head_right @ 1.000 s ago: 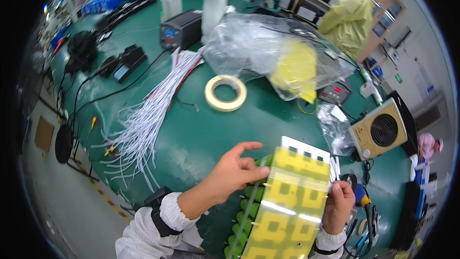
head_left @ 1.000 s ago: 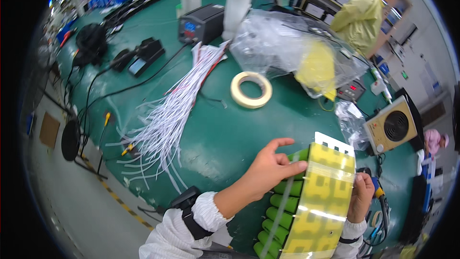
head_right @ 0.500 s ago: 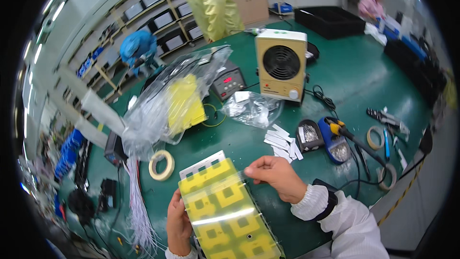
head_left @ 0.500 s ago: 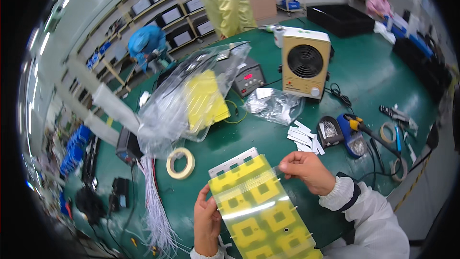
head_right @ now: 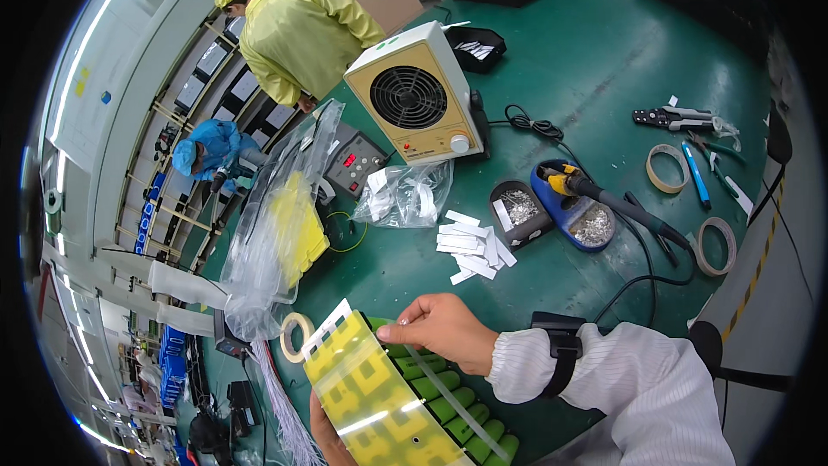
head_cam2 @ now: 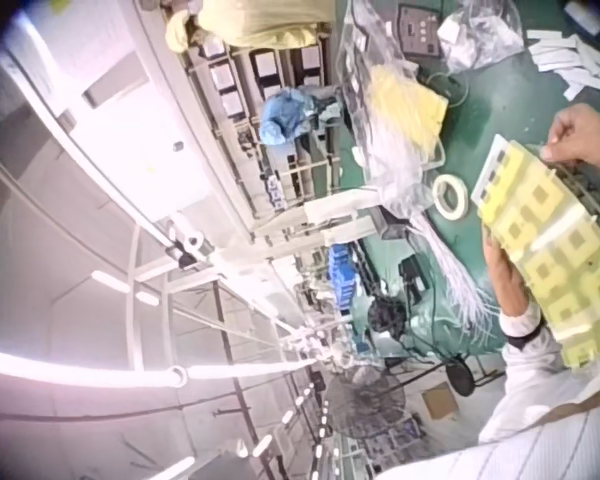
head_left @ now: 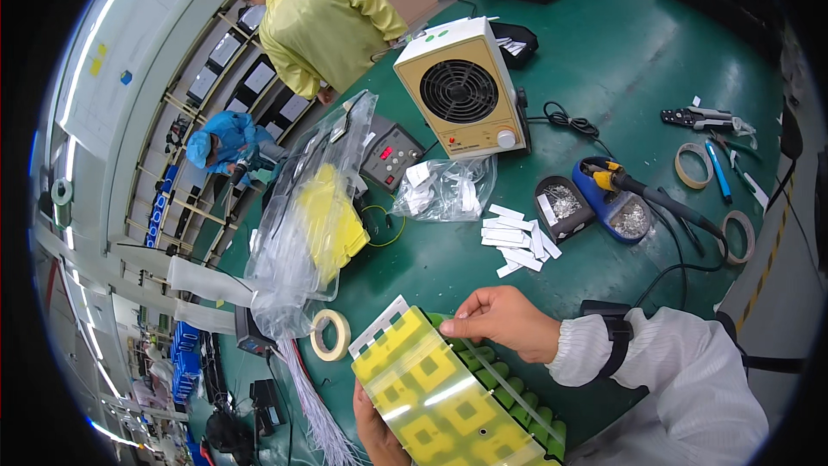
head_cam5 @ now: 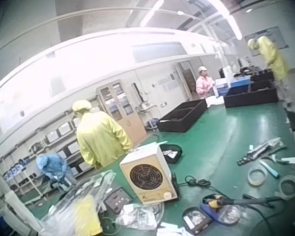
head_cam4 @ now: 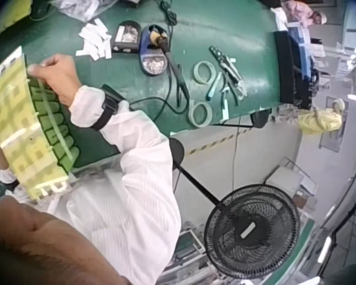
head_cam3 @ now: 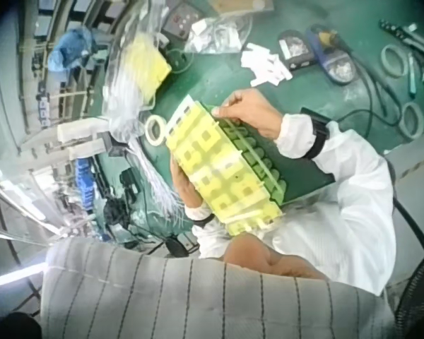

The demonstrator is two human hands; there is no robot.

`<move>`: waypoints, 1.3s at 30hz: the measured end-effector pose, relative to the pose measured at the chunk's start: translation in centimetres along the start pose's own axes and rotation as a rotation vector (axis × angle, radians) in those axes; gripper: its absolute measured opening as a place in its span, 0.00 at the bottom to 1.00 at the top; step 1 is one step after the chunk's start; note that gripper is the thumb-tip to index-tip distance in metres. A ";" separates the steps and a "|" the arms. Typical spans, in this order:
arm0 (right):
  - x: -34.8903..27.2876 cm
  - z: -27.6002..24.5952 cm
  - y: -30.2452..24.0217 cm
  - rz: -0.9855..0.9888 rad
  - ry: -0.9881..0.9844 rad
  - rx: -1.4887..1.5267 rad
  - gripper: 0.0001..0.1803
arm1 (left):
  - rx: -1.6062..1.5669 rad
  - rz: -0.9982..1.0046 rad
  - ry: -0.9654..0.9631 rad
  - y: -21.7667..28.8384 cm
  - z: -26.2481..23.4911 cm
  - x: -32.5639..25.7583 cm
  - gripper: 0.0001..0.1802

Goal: Assembling components and applying tape to a green battery pack on a production line.

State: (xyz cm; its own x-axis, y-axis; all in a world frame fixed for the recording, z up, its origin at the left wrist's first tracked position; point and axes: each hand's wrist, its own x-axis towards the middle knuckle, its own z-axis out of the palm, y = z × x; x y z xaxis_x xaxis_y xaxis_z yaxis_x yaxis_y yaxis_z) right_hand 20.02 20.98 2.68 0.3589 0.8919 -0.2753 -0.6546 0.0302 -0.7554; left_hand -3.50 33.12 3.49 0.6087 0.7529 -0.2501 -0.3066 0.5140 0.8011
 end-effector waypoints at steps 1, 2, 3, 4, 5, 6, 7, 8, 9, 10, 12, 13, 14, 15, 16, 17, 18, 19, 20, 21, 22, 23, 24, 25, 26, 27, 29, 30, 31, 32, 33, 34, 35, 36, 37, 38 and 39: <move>0.0 0.0 0.1 0.005 -0.005 0.009 0.22 | 0.011 0.006 0.006 0.0 0.1 -0.1 0.33; 0.0 0.0 0.1 0.010 -0.011 0.017 0.22 | 0.019 0.008 0.008 0.0 0.3 -0.2 0.33; 0.0 0.0 0.1 0.010 -0.010 0.019 0.22 | 0.027 0.008 0.009 -0.1 0.3 -0.2 0.33; 0.0 0.0 0.1 0.023 -0.005 -0.001 0.22 | 0.033 0.008 0.014 -0.1 0.4 -0.3 0.32; 0.0 0.0 0.0 0.036 0.000 -0.021 0.22 | 0.038 0.009 0.019 -0.2 0.5 -0.3 0.32; 0.0 0.0 0.0 0.037 0.001 -0.020 0.22 | 0.042 0.010 0.021 -0.2 0.5 -0.4 0.32; 0.1 0.0 0.1 0.055 -0.006 -0.020 0.22 | 0.046 0.009 0.025 -0.2 0.5 -0.5 0.31; 0.2 0.0 0.1 0.073 -0.013 -0.021 0.23 | 0.052 0.007 0.027 -0.2 0.5 -0.6 0.31; 0.2 0.0 0.1 0.074 -0.011 -0.019 0.23 | 0.056 0.007 0.030 -0.3 0.5 -0.6 0.31; 0.2 -0.1 0.0 0.097 -0.021 -0.022 0.24 | 0.061 0.007 0.032 -0.3 0.6 -0.7 0.30; 0.3 -0.2 -0.1 0.121 -0.030 -0.023 0.25 | 0.070 0.009 0.042 -0.3 0.7 -0.8 0.30; 0.3 -0.2 -0.1 0.141 -0.044 -0.034 0.26 | 0.075 0.007 0.045 -0.3 0.7 -0.9 0.29; 0.3 -0.3 -0.2 0.160 -0.059 -0.045 0.26 | 0.076 0.008 0.048 -0.3 0.7 -1.1 0.29; 0.4 -0.4 -0.3 0.160 -0.057 -0.042 0.26 | 0.081 0.008 0.052 -0.2 0.7 -1.1 0.28; 0.5 -0.5 -0.3 0.173 -0.075 -0.053 0.28 | 0.086 0.007 0.052 -0.2 0.8 -1.1 0.28; 0.5 -0.6 -0.2 0.185 -0.094 -0.064 0.29 | 0.090 0.007 0.055 -0.2 0.8 -1.1 0.28; 0.5 -0.6 -0.2 0.186 -0.092 -0.060 0.29 | 0.093 0.007 0.057 -0.2 0.9 -1.1 0.27; 0.6 -0.6 -0.1 0.186 -0.076 -0.067 0.31 | 0.097 0.006 0.061 -0.2 0.9 -1.1 0.27; 0.6 -0.6 0.0 0.186 -0.060 -0.074 0.32 | 0.101 0.005 0.061 -0.2 1.0 -1.2 0.27; 0.6 -0.6 0.1 0.187 -0.059 -0.072 0.32 | 0.108 0.007 0.064 -0.2 1.0 -1.2 0.26; 0.7 -0.6 0.2 0.189 -0.070 -0.069 0.32 | 0.113 0.007 0.068 -0.2 1.1 -1.2 0.26; 0.6 -0.6 0.3 0.192 -0.082 -0.067 0.33 | 0.116 0.009 0.071 -0.2 1.1 -1.3 0.26; 0.7 -0.7 0.3 0.190 -0.081 -0.064 0.33 | 0.123 0.013 0.075 -0.1 1.2 -1.2 0.26; 0.7 -0.7 0.4 0.198 -0.090 -0.065 0.32 | 0.129 0.013 0.076 -0.2 1.1 -1.2 0.25; 0.7 -0.7 0.4 0.206 -0.098 -0.065 0.32 | 0.139 0.014 0.076 -0.4 1.1 -1.4 0.25; 0.6 -0.7 0.3 0.205 -0.097 -0.061 0.32 | 0.140 0.013 0.079 -0.4 1.1 -1.6 0.25; 0.5 -0.6 0.1 0.195 -0.103 -0.064 0.29 | 0.148 0.014 0.085 -0.2 1.1 -1.5 0.24; 0.7 -0.8 0.3 0.193 -0.102 -0.061 0.29 | 0.155 0.013 0.084 -0.2 1.2 -1.5 0.24; 1.1 -1.1 0.7 0.194 -0.074 -0.135 0.28 | 0.158 0.013 0.085 -0.3 1.3 -1.4 0.23; 1.4 -1.4 1.1 0.194 -0.046 -0.209 0.27 | 0.164 0.015 0.083 -0.2 1.4 -1.4 0.23; 1.6 -1.7 1.4 0.191 -0.044 -0.204 0.27 | 0.169 0.013 0.081 -0.3 1.5 -1.4 0.23; 1.8 -1.9 1.7 0.145 0.008 -0.264 0.27 | 0.176 0.014 0.082 -0.2 1.5 -1.4 0.23; 1.9 -2.1 1.8 0.097 0.061 -0.323 0.27 | 0.177 0.014 0.081 -0.1 1.6 -1.3 0.22; 1.8 -2.3 1.6 0.096 0.063 -0.321 0.27 | 0.182 0.015 0.081 -0.2 1.7 -1.2 0.22; 1.5 -2.3 1.1 -0.008 0.148 -0.457 0.24 | 0.191 0.020 0.079 -0.2 1.8 -1.3 0.22; 1.2 -2.3 0.7 -0.114 0.231 -0.592 0.22 | 0.197 0.025 0.082 0.0 1.8 -1.3 0.21; 0.9 -1.9 0.4 -0.118 0.220 -0.595 0.22 | 0.202 0.034 0.087 0.2 1.8 -1.7 0.21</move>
State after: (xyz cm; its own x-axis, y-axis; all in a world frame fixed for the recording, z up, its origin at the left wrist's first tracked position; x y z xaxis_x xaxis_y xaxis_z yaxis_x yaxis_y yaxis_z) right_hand 21.34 20.99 1.00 0.5757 0.7824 -0.2378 -0.1442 -0.1891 -0.9713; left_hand -3.25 31.19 5.08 0.5326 0.8053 -0.2604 -0.1672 0.4017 0.9004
